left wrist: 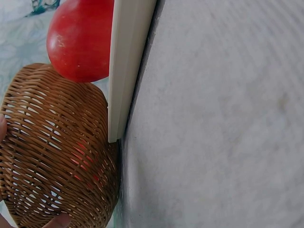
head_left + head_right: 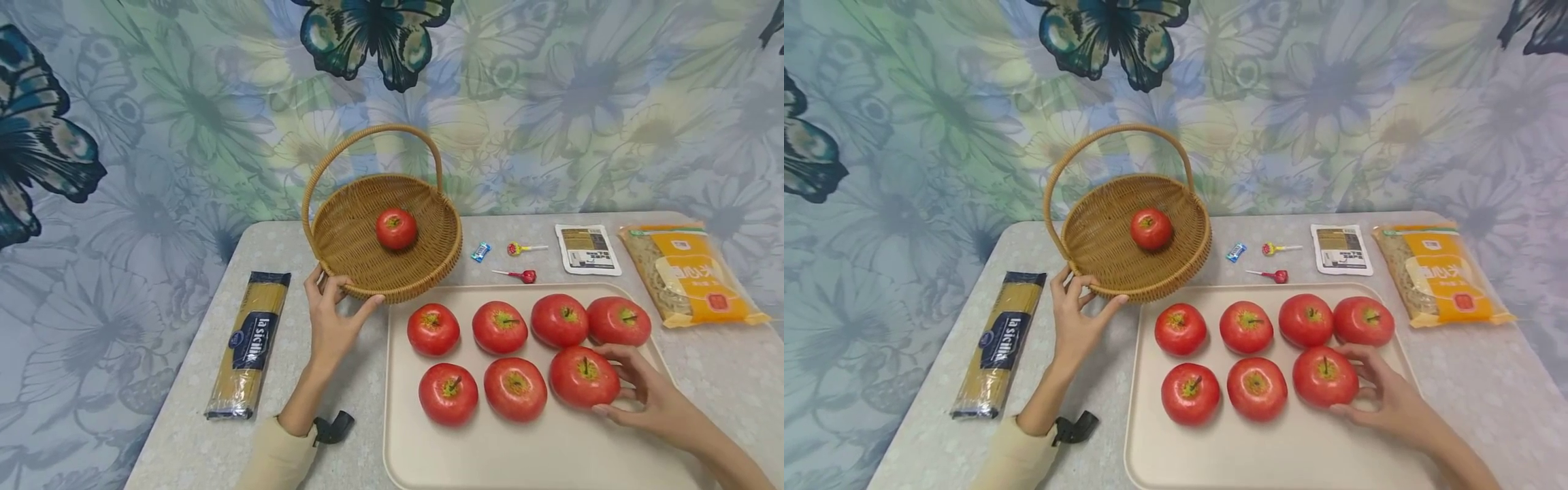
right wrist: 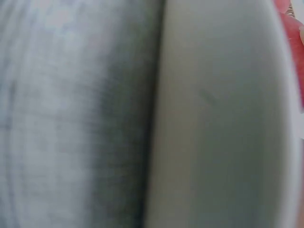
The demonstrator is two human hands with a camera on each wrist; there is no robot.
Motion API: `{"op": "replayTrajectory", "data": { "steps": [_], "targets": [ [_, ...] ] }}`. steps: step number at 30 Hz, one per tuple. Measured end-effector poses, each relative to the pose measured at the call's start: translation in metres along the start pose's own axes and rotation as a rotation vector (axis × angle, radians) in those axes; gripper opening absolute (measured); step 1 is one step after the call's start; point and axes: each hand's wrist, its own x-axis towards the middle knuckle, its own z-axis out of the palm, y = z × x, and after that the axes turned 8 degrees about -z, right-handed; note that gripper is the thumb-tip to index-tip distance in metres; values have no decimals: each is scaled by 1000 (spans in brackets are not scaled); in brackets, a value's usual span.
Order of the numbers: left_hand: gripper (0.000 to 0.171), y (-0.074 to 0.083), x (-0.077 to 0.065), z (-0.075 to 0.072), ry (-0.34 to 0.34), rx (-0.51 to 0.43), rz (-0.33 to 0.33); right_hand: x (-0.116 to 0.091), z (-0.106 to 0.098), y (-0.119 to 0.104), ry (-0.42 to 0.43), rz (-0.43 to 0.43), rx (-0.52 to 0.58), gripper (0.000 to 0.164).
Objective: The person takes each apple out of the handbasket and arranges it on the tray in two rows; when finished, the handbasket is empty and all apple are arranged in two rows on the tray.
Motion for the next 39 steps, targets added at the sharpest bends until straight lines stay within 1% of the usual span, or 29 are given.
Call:
{"op": "replayTrajectory", "data": {
  "steps": [3,4,6,8,11,13,16,19,20,21,23,27,28,31,33,36,39],
  "targets": [
    [46,15,-3,-3,-4,0,-3,0,1,-3,1,42,-62,80],
    [45,19,-5,-4,-6,3,-5,0,1,-5,2,45,-81,80],
    [45,26,-7,-5,-9,10,-7,0,-1,-9,5,40,-126,82],
    [44,29,-7,-6,-11,12,-15,1,-5,-15,12,10,-158,85],
    [44,26,-7,-6,-10,1,-21,7,-15,-29,27,-64,-209,90],
    [45,18,-5,-6,-5,-7,-23,15,-22,-40,34,-117,-245,92],
    [46,2,-2,-5,4,-11,-15,33,-31,-58,16,-152,-306,90],
    [46,-10,0,-4,8,-7,-3,58,-36,-72,-38,-206,-327,85],
    [45,-11,0,-4,8,-5,1,68,-36,-76,-56,-231,-324,84],
    [45,-13,0,-5,7,-4,6,79,-36,-79,-66,-275,-304,84],
    [44,-15,0,-5,6,2,17,103,-34,-85,-102,-346,-288,84],
    [44,-16,0,-5,5,11,26,156,-26,-92,-169,-433,-248,80],
    [44,-15,1,-5,6,13,26,169,-23,-93,-191,-439,-255,77],
    [45,-14,2,-4,7,11,19,213,-10,-93,-248,-463,-220,67],
    [45,-13,3,-4,6,12,13,240,0,-92,-287,-454,-204,63],
    [46,-10,2,-2,-3,3,1,278,16,-89,-346,-424,-175,60],
    [46,1,0,-2,-12,-5,-6,309,31,-84,-381,-398,-201,61]
  ]
}}
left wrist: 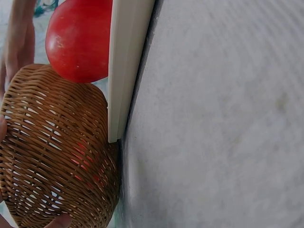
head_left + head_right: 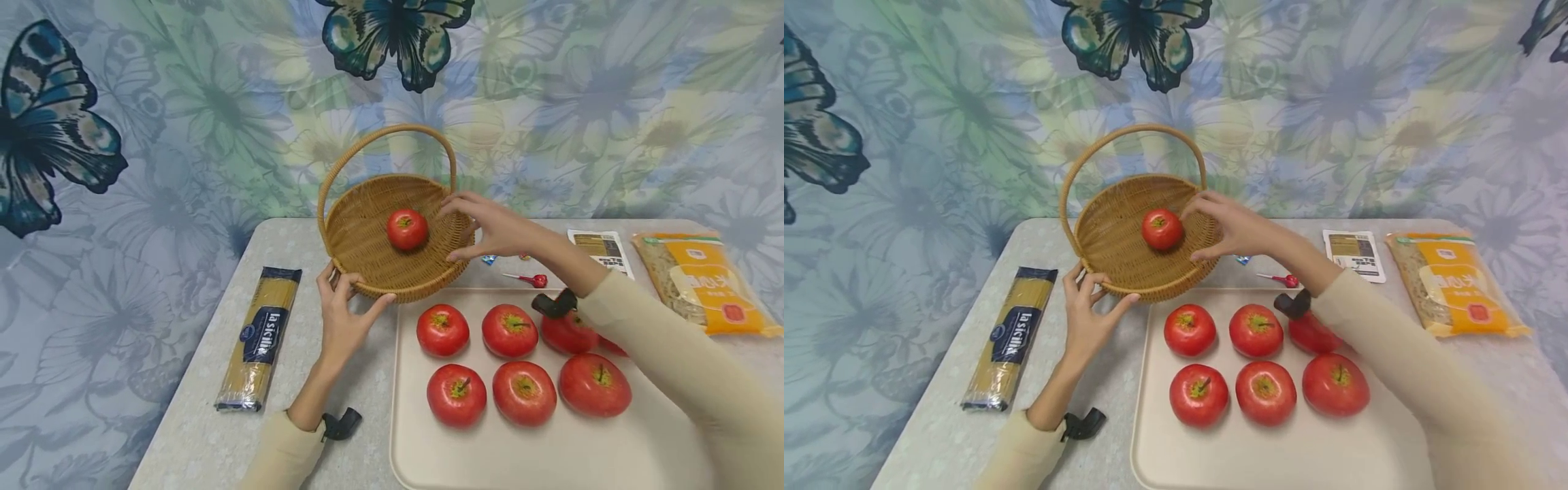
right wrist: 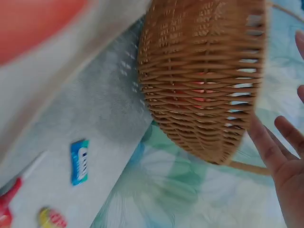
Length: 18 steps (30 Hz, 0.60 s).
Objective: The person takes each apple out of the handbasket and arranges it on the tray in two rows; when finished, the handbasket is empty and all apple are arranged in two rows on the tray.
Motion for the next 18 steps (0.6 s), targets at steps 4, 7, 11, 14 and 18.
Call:
{"op": "replayTrajectory", "data": {
  "steps": [4,7,11,14,18],
  "targets": [
    [44,18,-2,-4,-5,5,3,38,8,18,-61,26,-80,65],
    [44,22,-2,-6,-6,25,7,63,18,30,-150,39,-110,68],
    [44,11,0,-4,-5,20,15,86,29,44,-250,85,-118,69],
    [44,-3,2,-2,0,7,30,96,34,52,-293,124,-129,71],
    [45,-14,3,-1,6,25,42,103,38,60,-356,156,-153,72]
  ]
}}
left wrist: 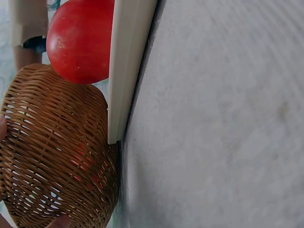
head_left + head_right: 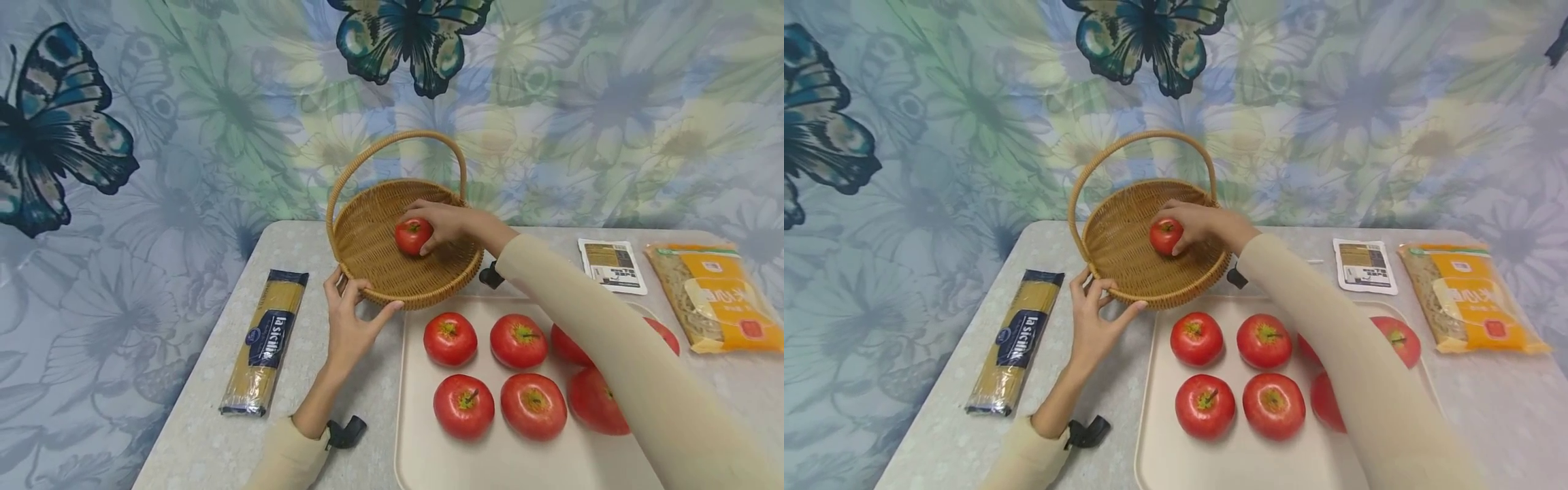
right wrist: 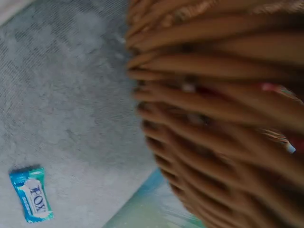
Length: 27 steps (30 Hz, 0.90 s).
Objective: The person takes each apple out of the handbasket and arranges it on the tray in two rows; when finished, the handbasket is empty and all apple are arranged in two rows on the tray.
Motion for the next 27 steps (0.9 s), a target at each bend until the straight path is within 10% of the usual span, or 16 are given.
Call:
{"op": "replayTrajectory", "data": {
  "steps": [15,27],
  "targets": [
    [45,-2,1,2,-2,44,13,10,8,18,63,-63,-100,61],
    [43,-6,3,5,8,33,31,-51,-33,-16,297,-249,-46,61]
  ]
}}
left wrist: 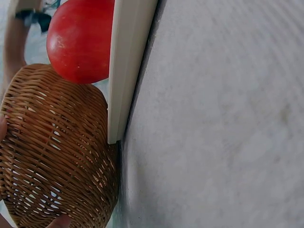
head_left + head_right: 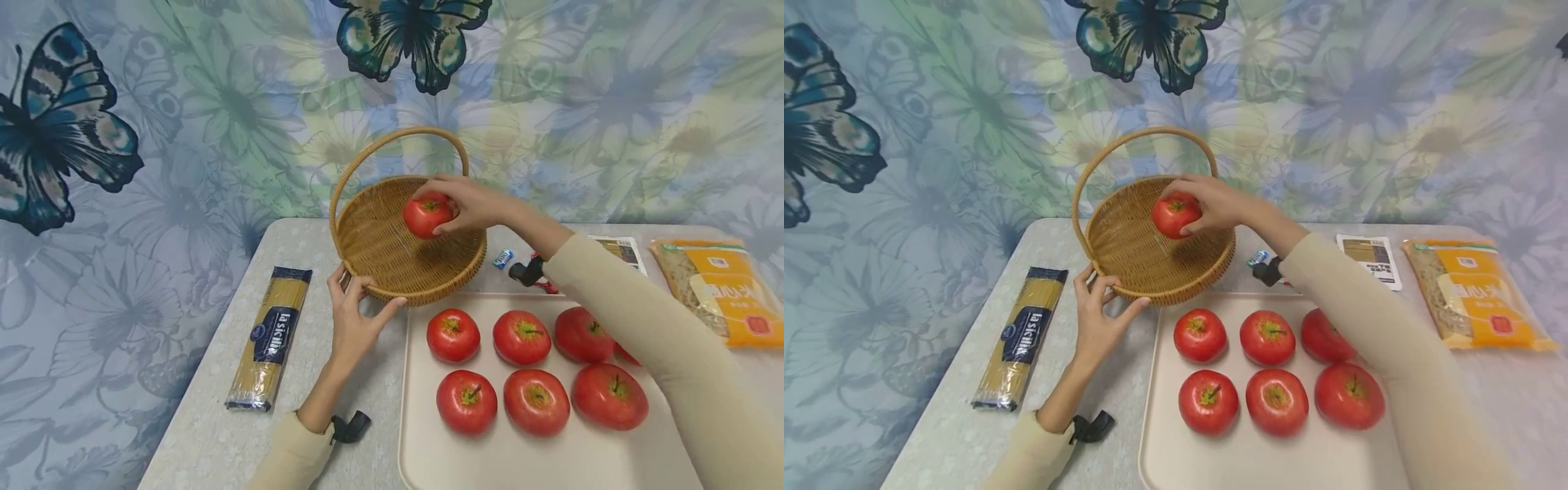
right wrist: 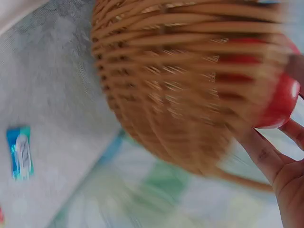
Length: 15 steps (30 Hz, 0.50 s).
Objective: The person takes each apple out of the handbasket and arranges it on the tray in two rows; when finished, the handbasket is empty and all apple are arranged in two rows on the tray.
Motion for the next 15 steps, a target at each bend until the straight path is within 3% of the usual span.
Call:
{"op": "replayTrajectory", "data": {
  "steps": [4,9,11,15],
  "targets": [
    [45,1,1,2,-1,-3,2,-43,-28,-26,73,-1,16,62],
    [45,2,0,2,6,-11,-15,-117,-54,-58,117,89,-52,69],
    [44,3,0,2,9,-11,-21,-153,-59,-71,133,123,-93,73],
    [44,4,-3,0,1,-12,-26,-229,-54,-97,171,275,-167,81]
  ]
}}
